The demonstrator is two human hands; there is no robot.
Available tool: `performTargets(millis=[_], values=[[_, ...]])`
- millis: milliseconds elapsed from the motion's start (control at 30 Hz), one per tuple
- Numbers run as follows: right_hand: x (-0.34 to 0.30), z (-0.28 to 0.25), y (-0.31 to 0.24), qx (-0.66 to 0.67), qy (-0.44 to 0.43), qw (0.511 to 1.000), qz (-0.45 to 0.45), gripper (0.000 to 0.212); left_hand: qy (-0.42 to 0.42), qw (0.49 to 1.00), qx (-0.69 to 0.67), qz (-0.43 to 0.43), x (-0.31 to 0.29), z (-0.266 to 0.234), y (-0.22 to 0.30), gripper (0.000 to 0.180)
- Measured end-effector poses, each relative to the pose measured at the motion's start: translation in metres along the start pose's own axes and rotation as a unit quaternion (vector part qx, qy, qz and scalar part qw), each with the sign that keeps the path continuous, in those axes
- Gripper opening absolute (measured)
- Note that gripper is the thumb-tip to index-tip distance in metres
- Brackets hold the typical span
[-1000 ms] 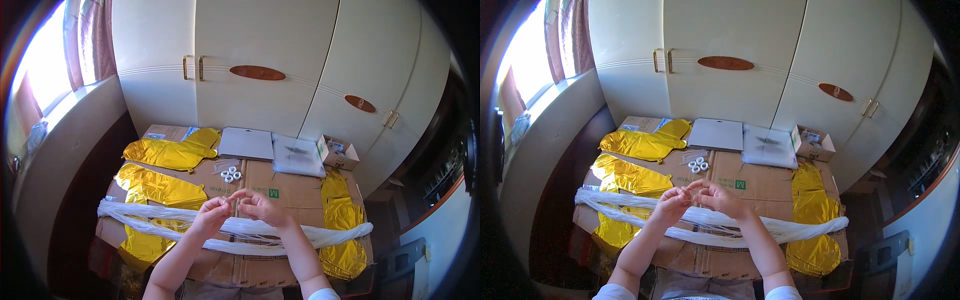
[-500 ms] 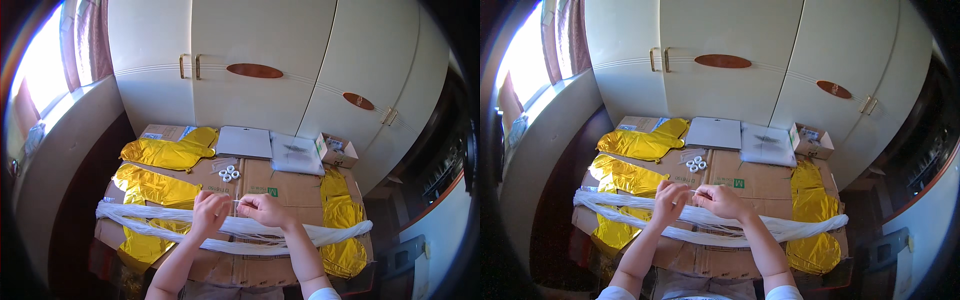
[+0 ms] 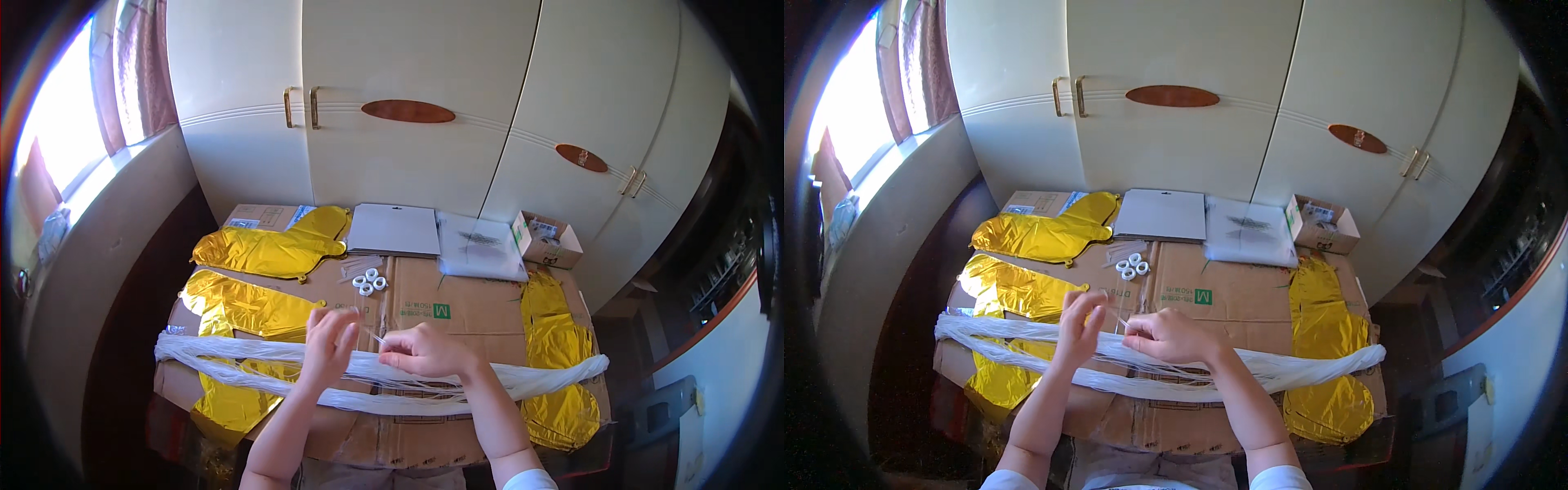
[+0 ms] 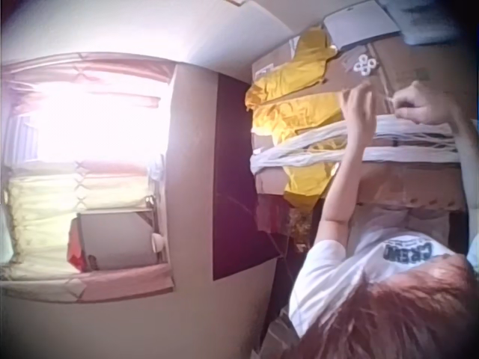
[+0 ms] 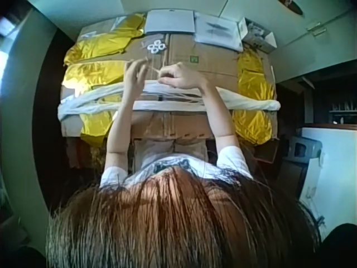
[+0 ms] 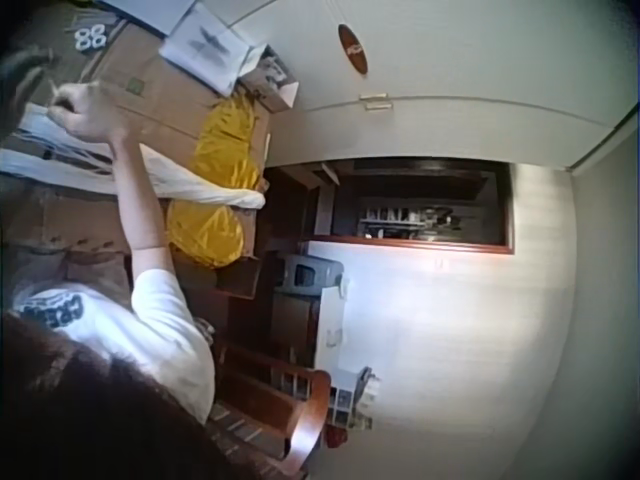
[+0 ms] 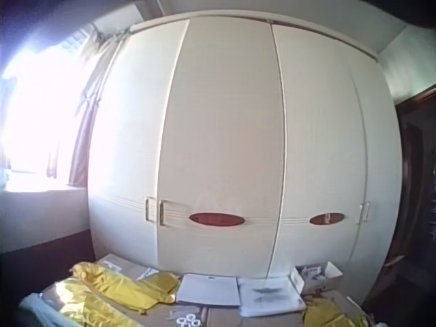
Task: Assembling small white plastic clips or spinner-like components onto a long white fabric strap.
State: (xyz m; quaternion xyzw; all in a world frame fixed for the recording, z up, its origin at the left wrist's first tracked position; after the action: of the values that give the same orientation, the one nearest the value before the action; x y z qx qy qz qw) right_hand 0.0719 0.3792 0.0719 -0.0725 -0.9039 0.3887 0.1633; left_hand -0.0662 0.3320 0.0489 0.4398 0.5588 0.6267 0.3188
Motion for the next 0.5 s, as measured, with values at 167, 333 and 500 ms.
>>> performTargets(millis=[167,333,500], values=[[-0.004,-0.016,0.0,-0.009,0.056,0.998,0.011,0.02,-0.15,0.943,-0.201,-0.219,-0.007,-0.005,-0.052,0.018],[-0.001,-0.001,0.023,-0.011,0.032,0.999,0.024,0.021,-0.194,0.846,-0.475,-0.142,-0.003,0.012,-0.004,0.033],[0.002,-0.008,-0.004,-0.051,0.047,0.997,-0.014,0.023,-0.024,0.98,0.196,0.041,-0.004,0.006,-0.011,0.021]])
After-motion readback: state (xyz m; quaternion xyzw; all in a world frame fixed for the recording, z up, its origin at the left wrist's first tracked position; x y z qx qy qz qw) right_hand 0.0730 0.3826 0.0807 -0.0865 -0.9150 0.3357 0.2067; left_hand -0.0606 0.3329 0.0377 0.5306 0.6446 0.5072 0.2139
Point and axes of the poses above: each hand's wrist, its own x-axis towards the middle knuckle, its own z-axis out of the palm, y = z × x, the point moved 7 cm from there along x, towards the middle knuckle, and after that the axes turned 13 degrees about -z, right-handed, at the moved point
